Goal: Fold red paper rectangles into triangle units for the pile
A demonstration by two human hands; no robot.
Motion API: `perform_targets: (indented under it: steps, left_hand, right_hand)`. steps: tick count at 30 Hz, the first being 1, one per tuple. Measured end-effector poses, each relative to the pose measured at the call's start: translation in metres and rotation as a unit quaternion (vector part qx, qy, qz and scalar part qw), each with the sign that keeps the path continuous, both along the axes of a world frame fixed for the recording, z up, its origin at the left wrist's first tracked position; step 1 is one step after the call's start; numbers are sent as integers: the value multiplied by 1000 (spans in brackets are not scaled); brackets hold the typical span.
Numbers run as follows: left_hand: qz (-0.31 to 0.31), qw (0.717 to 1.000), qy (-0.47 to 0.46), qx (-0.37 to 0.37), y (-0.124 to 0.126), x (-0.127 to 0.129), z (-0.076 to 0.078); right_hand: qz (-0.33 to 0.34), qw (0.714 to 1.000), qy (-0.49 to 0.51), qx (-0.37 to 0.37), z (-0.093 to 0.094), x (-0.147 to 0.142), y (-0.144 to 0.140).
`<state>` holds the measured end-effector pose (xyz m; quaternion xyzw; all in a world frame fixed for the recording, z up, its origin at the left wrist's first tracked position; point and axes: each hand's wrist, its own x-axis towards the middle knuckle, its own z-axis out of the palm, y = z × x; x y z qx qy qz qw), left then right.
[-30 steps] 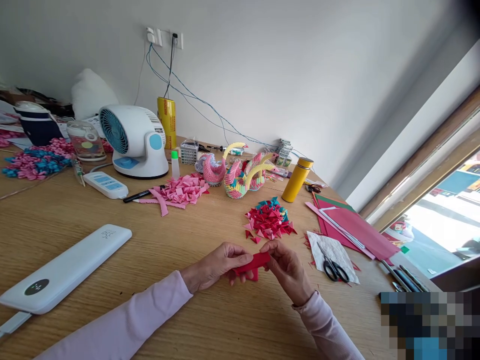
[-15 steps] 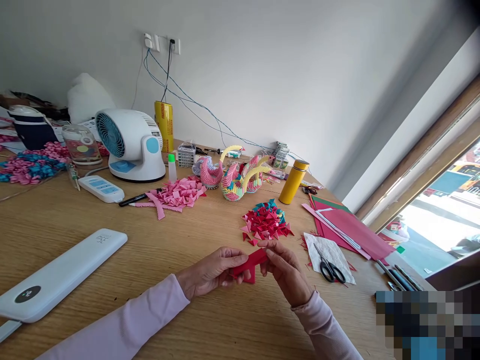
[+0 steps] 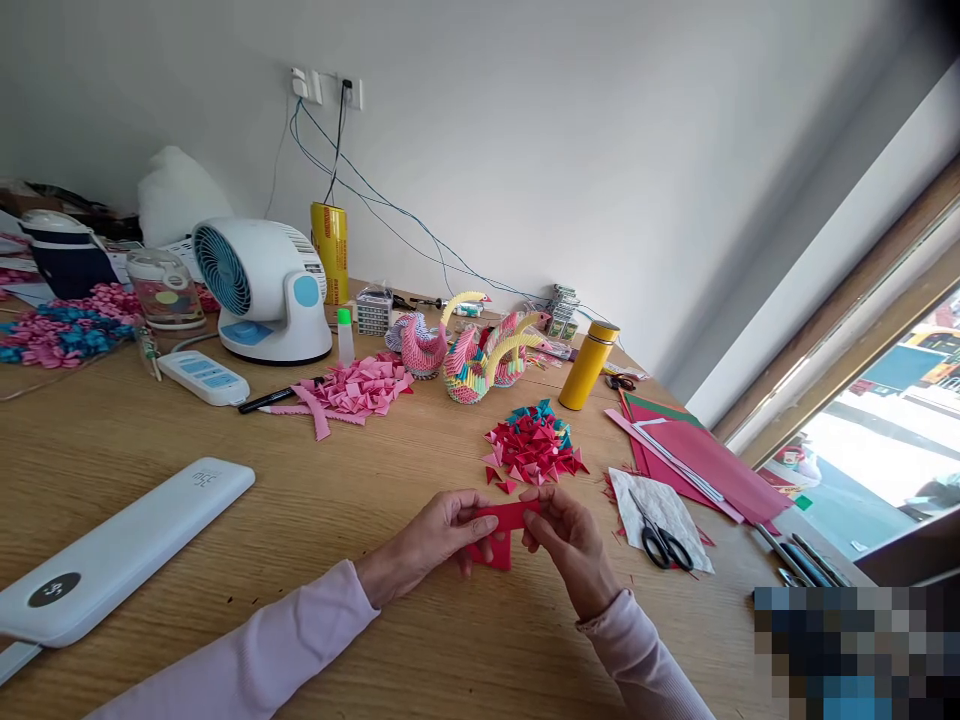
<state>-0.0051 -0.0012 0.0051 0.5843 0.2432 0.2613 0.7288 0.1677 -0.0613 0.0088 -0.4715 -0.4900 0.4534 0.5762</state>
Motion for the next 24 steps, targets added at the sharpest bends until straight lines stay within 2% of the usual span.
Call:
perform_targets:
  steps: [3, 7, 11, 16, 20, 24]
  left_hand:
    - [27, 999, 5, 29, 3, 1, -2]
    - [73, 995, 3, 74, 1, 2, 4]
    - [131, 988, -28, 74, -3, 4, 10]
    - [171, 982, -39, 72, -2, 5, 7]
    - [170, 978, -24, 119, -4, 3, 7]
    - [132, 981, -9, 143, -10, 4, 8]
  right_hand:
    - [-19, 1000, -8, -6, -4, 4, 2]
    - [-16, 999, -20, -37, -6, 7, 4]
    - [-8, 997, 29, -64, -8, -1, 3]
    - [8, 997, 39, -73, -12, -15, -3]
    - [35, 997, -17, -73, -11, -15, -3]
    - [-23, 996, -88, -15, -3, -8, -1]
